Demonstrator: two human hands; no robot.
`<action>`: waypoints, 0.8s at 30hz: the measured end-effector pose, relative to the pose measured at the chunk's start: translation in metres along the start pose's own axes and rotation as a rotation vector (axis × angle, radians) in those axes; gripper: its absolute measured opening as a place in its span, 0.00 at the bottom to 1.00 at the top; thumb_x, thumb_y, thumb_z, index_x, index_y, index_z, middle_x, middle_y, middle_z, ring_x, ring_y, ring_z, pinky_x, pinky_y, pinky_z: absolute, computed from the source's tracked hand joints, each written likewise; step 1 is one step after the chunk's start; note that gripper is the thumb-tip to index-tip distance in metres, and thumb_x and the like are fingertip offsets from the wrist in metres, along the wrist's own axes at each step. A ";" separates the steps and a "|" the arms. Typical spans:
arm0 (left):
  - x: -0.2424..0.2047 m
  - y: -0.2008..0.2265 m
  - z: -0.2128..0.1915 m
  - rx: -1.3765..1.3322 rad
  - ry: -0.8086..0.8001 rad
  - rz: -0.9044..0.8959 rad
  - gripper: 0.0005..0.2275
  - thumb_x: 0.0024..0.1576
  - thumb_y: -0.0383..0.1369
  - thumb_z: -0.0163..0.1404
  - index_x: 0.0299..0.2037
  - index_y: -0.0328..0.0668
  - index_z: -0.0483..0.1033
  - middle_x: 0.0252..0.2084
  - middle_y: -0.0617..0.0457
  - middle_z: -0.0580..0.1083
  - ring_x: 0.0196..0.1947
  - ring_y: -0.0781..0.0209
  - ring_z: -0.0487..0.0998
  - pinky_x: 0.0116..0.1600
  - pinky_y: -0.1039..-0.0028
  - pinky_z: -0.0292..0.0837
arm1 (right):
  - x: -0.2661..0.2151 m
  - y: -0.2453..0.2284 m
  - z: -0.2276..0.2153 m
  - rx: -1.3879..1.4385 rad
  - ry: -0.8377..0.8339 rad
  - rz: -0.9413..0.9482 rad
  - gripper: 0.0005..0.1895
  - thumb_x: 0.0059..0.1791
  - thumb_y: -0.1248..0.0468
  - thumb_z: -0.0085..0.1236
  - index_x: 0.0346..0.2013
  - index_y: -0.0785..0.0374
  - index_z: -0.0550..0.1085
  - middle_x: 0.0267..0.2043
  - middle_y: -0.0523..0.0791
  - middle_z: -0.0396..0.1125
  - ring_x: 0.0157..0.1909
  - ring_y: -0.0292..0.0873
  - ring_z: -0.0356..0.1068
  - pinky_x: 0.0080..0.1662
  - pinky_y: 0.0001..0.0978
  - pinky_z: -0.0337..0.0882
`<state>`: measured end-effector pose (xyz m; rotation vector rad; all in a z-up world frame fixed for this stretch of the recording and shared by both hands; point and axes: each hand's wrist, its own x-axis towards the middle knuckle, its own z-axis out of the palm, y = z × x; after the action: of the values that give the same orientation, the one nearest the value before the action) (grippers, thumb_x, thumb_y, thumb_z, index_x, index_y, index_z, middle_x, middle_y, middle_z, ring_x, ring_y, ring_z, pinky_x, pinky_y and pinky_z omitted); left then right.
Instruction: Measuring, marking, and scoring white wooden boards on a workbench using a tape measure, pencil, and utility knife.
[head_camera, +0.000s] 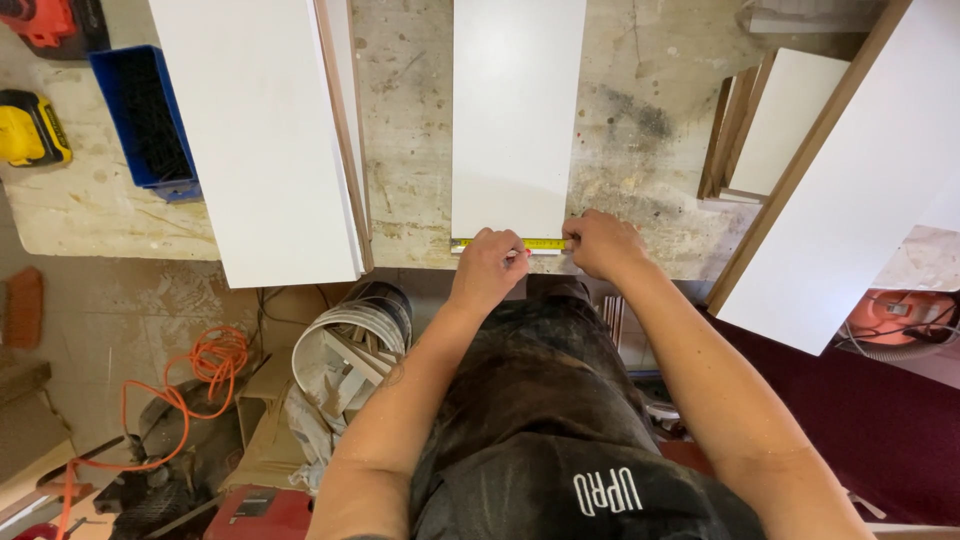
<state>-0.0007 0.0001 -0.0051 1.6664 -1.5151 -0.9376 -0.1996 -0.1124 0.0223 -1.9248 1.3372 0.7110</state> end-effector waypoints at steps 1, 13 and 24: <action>0.000 0.000 0.000 0.001 0.001 0.000 0.03 0.56 0.29 0.60 0.35 0.43 0.78 0.30 0.46 0.77 0.36 0.48 0.78 0.42 0.64 0.78 | 0.000 0.000 0.000 0.000 0.001 -0.001 0.10 0.55 0.54 0.54 0.41 0.46 0.82 0.46 0.50 0.73 0.55 0.59 0.73 0.56 0.56 0.70; 0.000 -0.002 0.001 0.026 0.022 0.019 0.04 0.55 0.29 0.61 0.35 0.44 0.78 0.29 0.47 0.76 0.34 0.47 0.78 0.41 0.63 0.78 | -0.001 0.002 0.002 0.002 0.020 -0.023 0.09 0.55 0.55 0.54 0.39 0.47 0.82 0.44 0.49 0.73 0.52 0.60 0.74 0.53 0.55 0.72; 0.002 0.030 -0.080 -0.317 0.224 -0.382 0.07 0.54 0.29 0.62 0.41 0.48 0.84 0.34 0.46 0.82 0.37 0.59 0.81 0.44 0.70 0.79 | -0.028 -0.011 -0.049 0.101 0.020 -0.018 0.12 0.57 0.55 0.51 0.44 0.51 0.82 0.48 0.53 0.75 0.57 0.60 0.74 0.58 0.55 0.71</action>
<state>0.0540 -0.0027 0.0610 1.7823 -0.8646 -1.0810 -0.1957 -0.1321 0.0760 -1.8656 1.3408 0.6060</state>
